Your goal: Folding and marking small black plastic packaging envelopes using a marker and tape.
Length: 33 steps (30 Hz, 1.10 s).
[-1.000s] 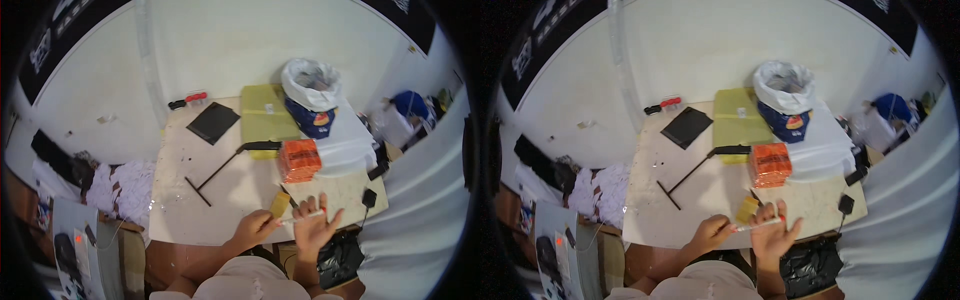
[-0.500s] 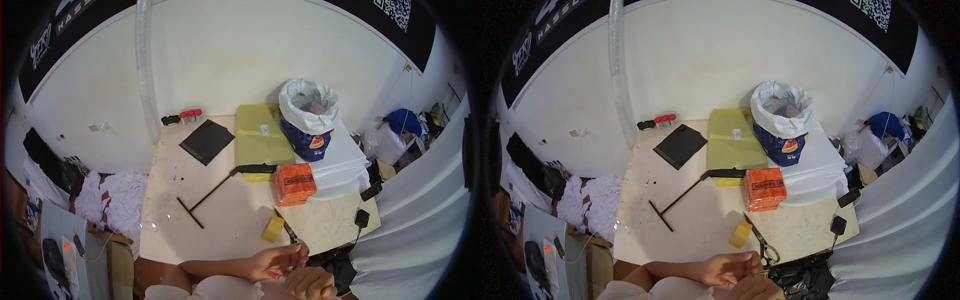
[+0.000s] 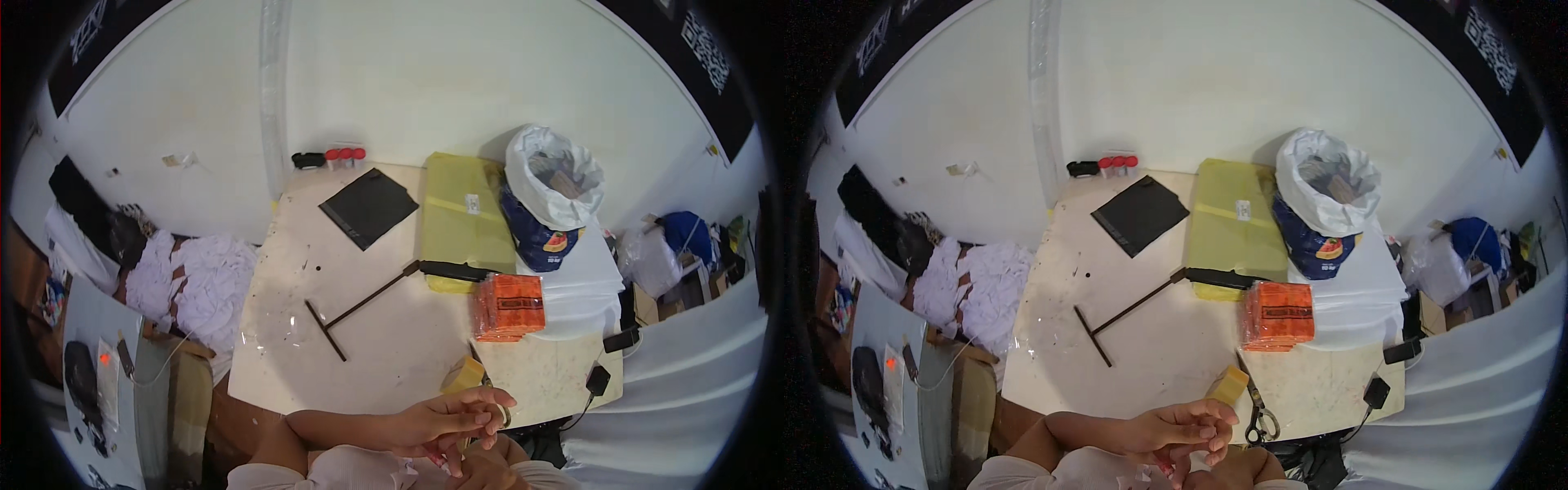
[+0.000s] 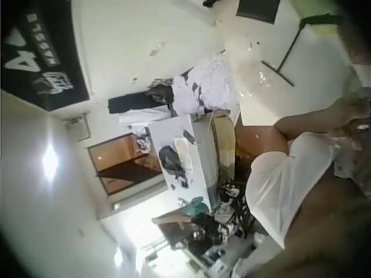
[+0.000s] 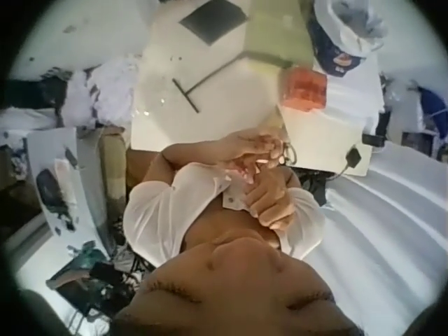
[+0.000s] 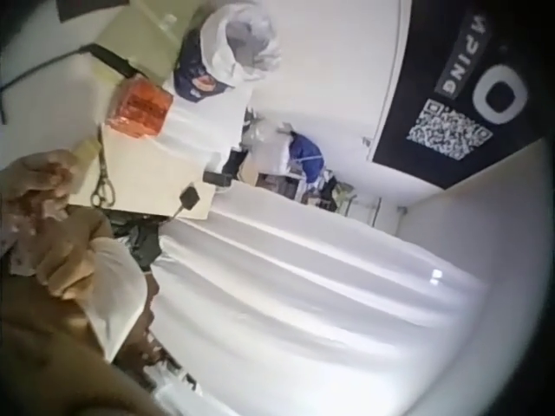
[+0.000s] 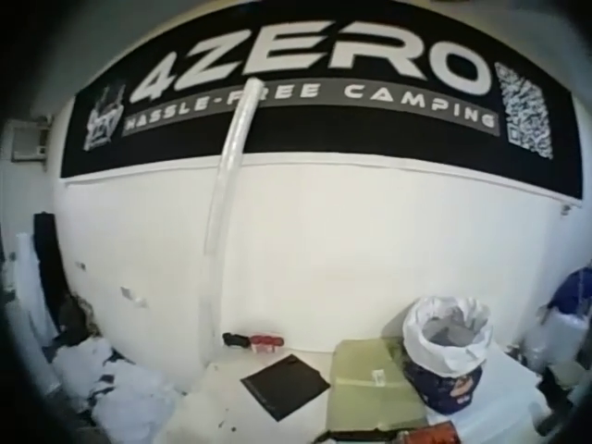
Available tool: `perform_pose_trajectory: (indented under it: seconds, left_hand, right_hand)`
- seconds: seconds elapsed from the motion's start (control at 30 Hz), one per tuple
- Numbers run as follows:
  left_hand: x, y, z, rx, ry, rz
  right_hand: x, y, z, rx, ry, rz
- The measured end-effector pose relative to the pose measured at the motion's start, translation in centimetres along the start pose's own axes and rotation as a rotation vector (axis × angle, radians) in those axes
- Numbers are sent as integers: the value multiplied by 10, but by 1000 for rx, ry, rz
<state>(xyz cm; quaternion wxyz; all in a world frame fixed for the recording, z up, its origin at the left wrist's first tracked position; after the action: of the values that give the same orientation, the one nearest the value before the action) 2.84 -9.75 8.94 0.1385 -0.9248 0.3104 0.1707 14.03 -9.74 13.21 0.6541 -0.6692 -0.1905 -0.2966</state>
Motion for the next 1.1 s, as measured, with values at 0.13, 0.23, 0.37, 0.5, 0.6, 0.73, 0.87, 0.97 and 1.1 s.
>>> perform_pose_trajectory:
  seconds: [0.13, 0.23, 0.37, 0.5, 0.6, 0.73, 0.87, 0.97, 1.1]
  left_hand:
    - [5, -8, 60, -29, -4, -118]
    - [-25, -26, 129, -433, -436, -446]
    - [-93, -41, 269, -933, -1643, -936]
    - [-142, -23, 371, -819, -2348, -712]
    - [-151, -51, 379, -562, -2617, -360]
    - [-157, -80, 397, -781, -2676, -9]
    - [-159, -97, 410, -893, -2717, -33]
    - [-167, -98, 419, -869, -2664, 61]
    - [-184, -69, 423, -966, -2510, -206]
  right_hand:
    - [-54, 45, 2, 137, 88, -84]
    - [-98, 40, 21, -430, 361, -536]
    - [-165, 67, 81, -601, 237, -1084]
    - [-237, 118, 128, -719, 938, -1029]
    - [-260, 143, 144, -847, 1190, -1231]
    - [-279, 134, 146, -1020, 1571, -1315]
    - [-311, 134, 128, -950, 1582, -1263]
    - [-336, 130, 106, -729, 1596, -1192]
    - [-344, 132, 100, -600, 1620, -1107]
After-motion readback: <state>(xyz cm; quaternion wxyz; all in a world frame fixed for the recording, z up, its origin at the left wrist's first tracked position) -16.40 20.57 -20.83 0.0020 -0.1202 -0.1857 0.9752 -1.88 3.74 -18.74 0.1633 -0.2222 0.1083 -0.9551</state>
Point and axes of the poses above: each hand's wrist, its own y-axis away from the middle knuckle, its own z-axis out of the back of the hand, x = y × z, the point moved 1 cm from there along -y, towards the middle knuckle, and after that the axes turned 15 degrees about -z, right-handed, at the moved point
